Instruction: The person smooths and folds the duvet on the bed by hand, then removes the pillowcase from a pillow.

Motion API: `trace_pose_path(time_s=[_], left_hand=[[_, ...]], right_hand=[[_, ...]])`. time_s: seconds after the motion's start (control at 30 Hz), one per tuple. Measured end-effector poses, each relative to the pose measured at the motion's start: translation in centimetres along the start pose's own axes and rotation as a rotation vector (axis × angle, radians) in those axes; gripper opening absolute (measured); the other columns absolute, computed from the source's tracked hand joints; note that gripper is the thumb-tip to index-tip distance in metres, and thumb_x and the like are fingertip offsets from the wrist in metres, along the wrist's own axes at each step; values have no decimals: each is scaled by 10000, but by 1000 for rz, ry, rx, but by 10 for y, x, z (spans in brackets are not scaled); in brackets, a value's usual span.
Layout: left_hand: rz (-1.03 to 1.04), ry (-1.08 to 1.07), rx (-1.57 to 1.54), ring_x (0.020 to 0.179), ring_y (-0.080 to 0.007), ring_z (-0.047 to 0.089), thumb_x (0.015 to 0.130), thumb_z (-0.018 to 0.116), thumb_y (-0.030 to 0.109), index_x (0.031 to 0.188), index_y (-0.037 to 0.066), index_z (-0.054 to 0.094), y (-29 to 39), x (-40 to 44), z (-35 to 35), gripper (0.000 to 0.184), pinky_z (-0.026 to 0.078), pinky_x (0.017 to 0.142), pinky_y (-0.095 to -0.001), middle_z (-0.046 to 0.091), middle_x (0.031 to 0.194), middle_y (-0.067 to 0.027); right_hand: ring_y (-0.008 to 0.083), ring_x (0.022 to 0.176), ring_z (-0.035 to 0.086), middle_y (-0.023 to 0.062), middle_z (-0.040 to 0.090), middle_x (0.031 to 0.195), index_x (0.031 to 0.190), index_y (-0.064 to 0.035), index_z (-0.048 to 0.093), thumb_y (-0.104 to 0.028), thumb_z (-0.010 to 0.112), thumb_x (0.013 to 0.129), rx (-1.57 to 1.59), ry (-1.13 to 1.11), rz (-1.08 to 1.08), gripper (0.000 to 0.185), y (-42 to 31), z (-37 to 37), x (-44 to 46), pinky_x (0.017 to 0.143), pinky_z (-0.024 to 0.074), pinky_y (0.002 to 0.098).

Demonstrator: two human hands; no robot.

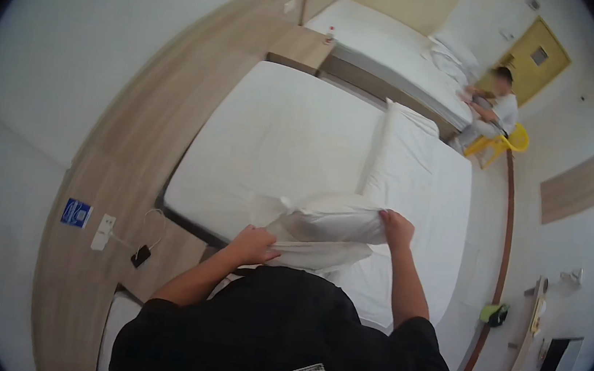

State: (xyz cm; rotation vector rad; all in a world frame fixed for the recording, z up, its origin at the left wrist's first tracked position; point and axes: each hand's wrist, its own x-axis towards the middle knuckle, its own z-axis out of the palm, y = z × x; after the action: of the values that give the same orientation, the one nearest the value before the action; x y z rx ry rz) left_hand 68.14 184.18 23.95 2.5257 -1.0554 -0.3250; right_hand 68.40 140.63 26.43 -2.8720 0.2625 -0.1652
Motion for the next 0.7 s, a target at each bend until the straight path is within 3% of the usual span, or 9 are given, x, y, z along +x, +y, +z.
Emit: trace_pose_path(time_s=[0.1, 0.2, 0.23, 0.4, 0.53, 0.6, 0.67, 0.7], left_hand=[[-42, -53, -38, 943, -336, 633, 884, 602, 446, 963, 86, 683, 8, 3, 3, 378, 490, 786, -460, 687, 936, -119], [-12, -47, -163, 960, -341, 637, 905, 588, 423, 977, 49, 681, 15, 10, 16, 392, 499, 816, -441, 693, 965, -126], [-63, -66, -246, 966, -343, 638, 909, 588, 410, 989, 45, 681, 17, 10, 21, 385, 500, 826, -439, 694, 978, -129], [-150, -120, -482, 973, -347, 645, 924, 595, 355, 1038, 40, 678, 17, 3, 22, 345, 505, 835, -438, 694, 1023, -155], [-183, -66, -311, 965, -333, 649, 889, 651, 339, 1051, 50, 671, 51, -3, -40, 332, 506, 827, -429, 683, 1028, -166], [-115, 71, -279, 996, -329, 642, 865, 682, 358, 1100, 61, 651, 59, 5, -55, 379, 506, 824, -435, 671, 1074, -160], [-55, 207, -59, 1032, -333, 627, 818, 722, 405, 1155, 75, 617, 66, 21, -57, 483, 507, 836, -449, 647, 1133, -147], [-20, 278, 50, 1050, -335, 620, 794, 741, 428, 1182, 81, 599, 69, 30, -57, 540, 508, 842, -456, 636, 1163, -141]], right_hand=[[285, 827, 672, 68, 721, 943, 917, -147, 740, -397, 572, 931, 108, 27, -25, 302, -20, -6, 0, 720, 514, 418], [300, 868, 669, 100, 722, 965, 968, -110, 744, -402, 588, 921, 28, -30, -150, 334, -47, -18, -3, 750, 511, 421], [328, 932, 657, 135, 707, 946, 1017, -64, 712, -362, 630, 894, 59, 0, -194, 333, -58, -21, -9, 820, 503, 409], [332, 1190, 528, 160, 603, 1237, 1242, -11, 565, -479, 751, 745, 22, -35, -345, 708, -100, -16, -42, 1045, 331, 529], [321, 1284, 449, 139, 526, 1342, 1322, -14, 490, -505, 839, 606, 4, -156, -397, 936, -113, -10, -51, 1110, 247, 574], [307, 1284, 456, 125, 547, 1321, 1305, -31, 516, -459, 852, 607, 28, -175, -460, 886, -126, -4, -54, 1112, 252, 573], [303, 1280, 461, 119, 550, 1318, 1302, -44, 522, -450, 855, 603, 70, -207, -558, 874, -136, 3, -55, 1114, 250, 578], [296, 1224, 517, 115, 592, 1259, 1238, -61, 576, -372, 843, 658, 157, -141, -640, 710, -139, 2, -56, 1096, 316, 545]])
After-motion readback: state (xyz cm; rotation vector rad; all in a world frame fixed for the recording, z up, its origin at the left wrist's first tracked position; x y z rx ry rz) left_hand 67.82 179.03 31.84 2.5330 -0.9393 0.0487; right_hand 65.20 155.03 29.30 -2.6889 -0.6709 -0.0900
